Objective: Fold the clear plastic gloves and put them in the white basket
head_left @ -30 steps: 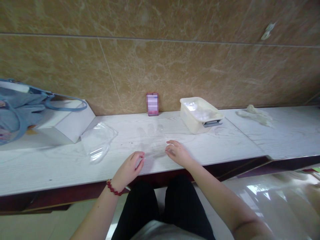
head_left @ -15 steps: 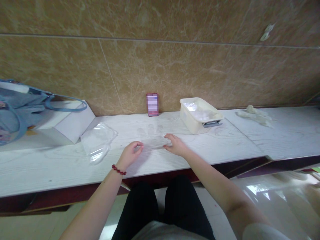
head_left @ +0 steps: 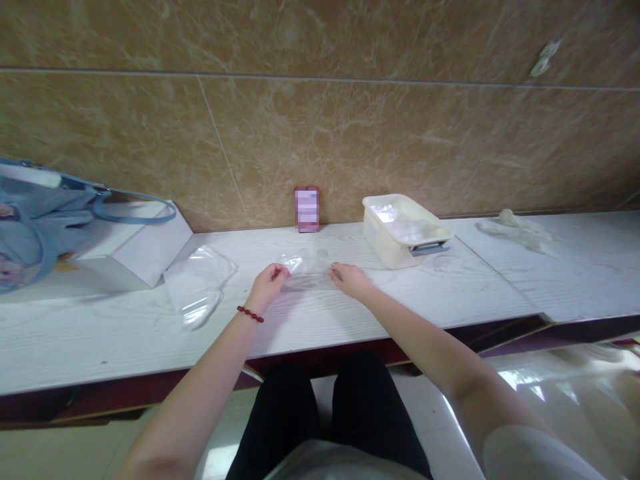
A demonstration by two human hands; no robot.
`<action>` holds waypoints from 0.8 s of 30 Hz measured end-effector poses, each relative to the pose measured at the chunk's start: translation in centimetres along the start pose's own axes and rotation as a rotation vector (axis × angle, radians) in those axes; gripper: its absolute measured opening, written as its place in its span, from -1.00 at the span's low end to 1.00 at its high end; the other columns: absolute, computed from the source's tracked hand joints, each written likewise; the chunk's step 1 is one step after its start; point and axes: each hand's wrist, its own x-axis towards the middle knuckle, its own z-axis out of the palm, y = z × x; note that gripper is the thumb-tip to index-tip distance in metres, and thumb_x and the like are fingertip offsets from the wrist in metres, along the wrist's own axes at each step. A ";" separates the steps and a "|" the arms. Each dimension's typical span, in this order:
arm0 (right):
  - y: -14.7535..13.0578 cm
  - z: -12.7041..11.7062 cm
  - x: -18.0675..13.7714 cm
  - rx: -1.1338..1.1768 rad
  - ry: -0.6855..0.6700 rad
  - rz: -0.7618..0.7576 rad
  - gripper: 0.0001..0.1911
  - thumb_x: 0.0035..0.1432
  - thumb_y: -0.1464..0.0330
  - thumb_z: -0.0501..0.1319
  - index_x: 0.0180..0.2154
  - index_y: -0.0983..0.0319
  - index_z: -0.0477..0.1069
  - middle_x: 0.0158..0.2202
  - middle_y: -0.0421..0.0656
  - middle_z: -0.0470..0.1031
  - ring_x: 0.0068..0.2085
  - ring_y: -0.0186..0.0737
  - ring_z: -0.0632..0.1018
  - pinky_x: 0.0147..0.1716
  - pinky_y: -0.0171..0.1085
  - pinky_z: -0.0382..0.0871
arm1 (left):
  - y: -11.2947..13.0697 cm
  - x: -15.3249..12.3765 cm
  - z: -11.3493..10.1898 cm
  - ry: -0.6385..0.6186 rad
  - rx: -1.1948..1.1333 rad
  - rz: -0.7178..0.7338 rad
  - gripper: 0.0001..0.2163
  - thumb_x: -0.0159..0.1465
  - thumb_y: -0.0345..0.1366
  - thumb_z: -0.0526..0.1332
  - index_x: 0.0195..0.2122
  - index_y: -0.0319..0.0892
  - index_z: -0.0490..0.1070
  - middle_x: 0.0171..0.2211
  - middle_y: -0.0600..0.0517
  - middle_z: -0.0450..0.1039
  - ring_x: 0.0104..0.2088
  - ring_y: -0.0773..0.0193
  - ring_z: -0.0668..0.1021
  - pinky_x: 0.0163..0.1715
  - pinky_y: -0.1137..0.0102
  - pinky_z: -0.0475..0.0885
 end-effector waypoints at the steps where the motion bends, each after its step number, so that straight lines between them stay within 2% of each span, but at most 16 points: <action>1: 0.0 0.0 0.4 0.019 0.000 0.036 -0.71 0.19 0.24 -0.12 -0.22 0.21 0.29 -0.33 -0.12 0.47 -0.28 -0.26 0.46 -0.33 -0.36 0.20 | -0.1 0.6 0.2 0.029 -0.008 -0.012 -0.79 0.08 -0.17 0.04 -0.41 -0.20 0.31 -0.42 0.02 0.45 -0.34 0.30 0.48 -0.26 0.38 0.33; 6: -0.1 0.1 3.1 0.147 0.008 0.152 -0.70 0.21 0.26 -0.17 -0.16 0.20 0.23 -0.33 -0.15 0.49 -0.31 -0.29 0.47 -0.43 -0.39 0.20 | -0.9 3.9 1.1 0.139 -0.066 -0.145 -0.83 0.07 -0.24 0.04 -0.38 -0.21 0.31 -0.44 0.02 0.43 -0.43 0.33 0.48 -0.40 0.42 0.37; 9: -0.3 0.0 4.9 0.190 -0.010 0.192 -0.70 0.21 0.26 -0.16 -0.16 0.21 0.22 -0.40 -0.17 0.50 -0.33 -0.30 0.48 -0.45 -0.40 0.20 | -1.2 5.4 1.3 0.167 0.025 -0.197 -0.81 0.08 -0.25 0.02 -0.34 -0.21 0.31 -0.43 0.01 0.43 -0.48 0.34 0.48 -0.48 0.44 0.36; 13: -0.4 0.2 7.0 0.184 -0.056 0.228 -0.68 0.21 0.28 -0.17 -0.18 0.25 0.26 -0.42 -0.12 0.49 -0.42 -0.32 0.48 -0.45 -0.39 0.23 | -1.4 6.5 1.2 0.175 0.329 -0.165 -0.75 0.11 -0.21 0.00 -0.30 -0.21 0.35 -0.44 -0.02 0.46 -0.48 0.28 0.49 -0.45 0.43 0.33; 16: -0.3 0.8 8.1 0.145 -0.056 0.244 -0.68 0.20 0.31 -0.16 -0.20 0.28 0.28 -0.41 -0.08 0.48 -0.48 -0.33 0.47 -0.43 -0.37 0.25 | -1.6 6.8 1.3 0.158 0.490 -0.126 -0.75 0.13 -0.23 -0.02 -0.30 -0.22 0.37 -0.39 -0.07 0.47 -0.39 0.23 0.50 -0.38 0.41 0.31; 21: -0.1 1.8 8.8 0.080 0.002 0.252 -0.73 0.16 0.32 -0.08 -0.25 0.29 0.32 -0.28 -0.03 0.46 -0.27 -0.25 0.47 -0.32 -0.35 0.25 | -2.1 6.8 1.7 0.164 0.639 -0.077 -0.76 0.13 -0.27 -0.01 -0.24 -0.19 0.34 -0.39 -0.06 0.48 -0.33 0.22 0.49 -0.34 0.41 0.31; 24: 0.0 2.3 8.6 0.034 0.032 0.282 -0.74 0.15 0.30 -0.06 -0.26 0.27 0.32 -0.28 -0.05 0.45 -0.25 -0.24 0.46 -0.32 -0.34 0.25 | -2.4 6.7 1.9 0.158 0.667 -0.058 -0.76 0.13 -0.29 0.00 -0.22 -0.20 0.32 -0.40 -0.05 0.48 -0.36 0.23 0.49 -0.35 0.41 0.31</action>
